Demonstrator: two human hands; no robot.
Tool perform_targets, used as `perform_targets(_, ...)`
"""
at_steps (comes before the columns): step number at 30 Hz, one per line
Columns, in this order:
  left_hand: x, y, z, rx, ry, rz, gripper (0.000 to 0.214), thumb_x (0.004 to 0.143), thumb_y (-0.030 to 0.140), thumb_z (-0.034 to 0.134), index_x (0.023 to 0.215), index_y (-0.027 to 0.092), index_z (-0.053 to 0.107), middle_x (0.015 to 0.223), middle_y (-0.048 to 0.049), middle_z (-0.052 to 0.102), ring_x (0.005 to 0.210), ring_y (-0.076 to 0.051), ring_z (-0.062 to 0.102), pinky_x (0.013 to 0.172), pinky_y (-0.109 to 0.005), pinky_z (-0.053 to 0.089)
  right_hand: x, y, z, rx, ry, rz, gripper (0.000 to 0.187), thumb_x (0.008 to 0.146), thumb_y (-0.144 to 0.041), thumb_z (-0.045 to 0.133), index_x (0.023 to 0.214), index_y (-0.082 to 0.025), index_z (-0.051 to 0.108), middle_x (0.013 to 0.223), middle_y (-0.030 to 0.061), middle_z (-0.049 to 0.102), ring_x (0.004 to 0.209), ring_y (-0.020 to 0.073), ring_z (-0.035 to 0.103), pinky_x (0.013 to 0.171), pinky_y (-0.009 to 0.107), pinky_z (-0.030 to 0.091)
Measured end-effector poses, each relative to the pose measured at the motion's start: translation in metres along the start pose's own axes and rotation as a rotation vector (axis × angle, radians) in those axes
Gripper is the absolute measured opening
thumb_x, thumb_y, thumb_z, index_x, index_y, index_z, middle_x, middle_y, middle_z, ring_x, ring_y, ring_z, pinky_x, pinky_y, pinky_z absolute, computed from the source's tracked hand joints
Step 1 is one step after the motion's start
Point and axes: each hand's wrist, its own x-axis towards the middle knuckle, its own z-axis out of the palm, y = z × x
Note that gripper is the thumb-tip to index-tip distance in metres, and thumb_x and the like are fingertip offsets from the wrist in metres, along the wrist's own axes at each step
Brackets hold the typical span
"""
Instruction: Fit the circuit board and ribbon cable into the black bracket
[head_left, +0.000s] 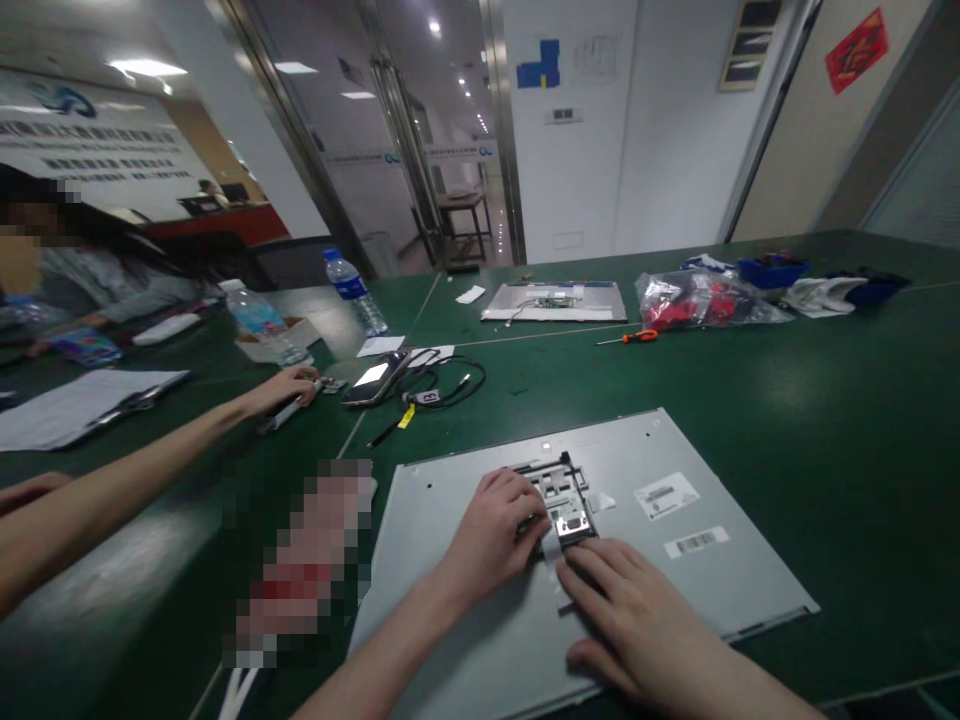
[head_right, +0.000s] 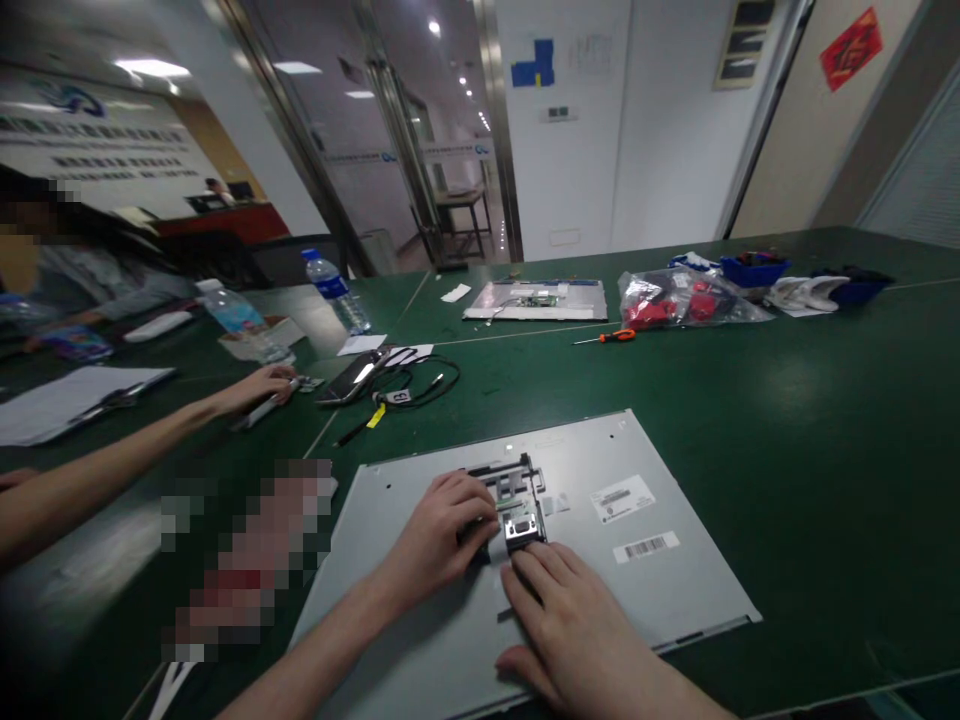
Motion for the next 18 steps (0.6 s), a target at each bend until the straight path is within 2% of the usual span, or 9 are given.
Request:
perform_targets(3,-0.001,0.004,-0.008,0.013,-0.055,0.040,0.013,0.095,0.019,0.057,0.090,0.021,0.069,0.096,-0.0039,0.068,0.096,-0.023,0.060,0.098,-0.047,0.044,0.000,0.000,-0.002,0.002,-0.008,0.006,0.062,0.101,-0.057,0.056,0.147,-0.016,0.050,0.144,0.0115,0.056,0.130,0.0309,0.051,0.114,0.047,0.043)
perform_targets(6,-0.004,0.010,-0.018,0.067,-0.156,0.061,0.013,0.093,0.023,0.062,0.104,0.023,0.070,0.103,-0.0046,0.068,0.102,-0.025,0.060,0.104,-0.053,0.041,-0.001,0.000,-0.003,0.003,-0.015,0.004,0.063,0.101,-0.057,0.056,0.148,-0.016,0.049,0.144,0.0115,0.056,0.130,0.0310,0.050,0.114,0.047,0.043)
perform_targets(14,-0.015,0.022,-0.034,0.193,-0.308,0.048,0.051,0.086,0.029,0.074,0.134,0.025,0.058,0.138,-0.0104,0.058,0.133,-0.033,0.050,0.116,-0.058,0.037,-0.001,0.001,-0.002,0.001,0.015,-0.024,0.061,0.099,-0.051,0.061,0.146,-0.015,0.048,0.142,0.0125,0.056,0.127,0.0319,0.051,0.112,0.049,0.044)
perform_targets(18,-0.025,0.021,-0.040,0.241,-0.320,0.000,0.067,0.088,0.032,0.074,0.149,0.029,0.046,0.153,-0.0100,0.048,0.143,-0.034,0.042,0.118,-0.060,0.036,-0.002,0.001,-0.004,0.004,0.036,-0.024,0.060,0.097,-0.046,0.066,0.146,-0.016,0.047,0.141,0.0122,0.056,0.125,0.0317,0.052,0.111,0.048,0.045)
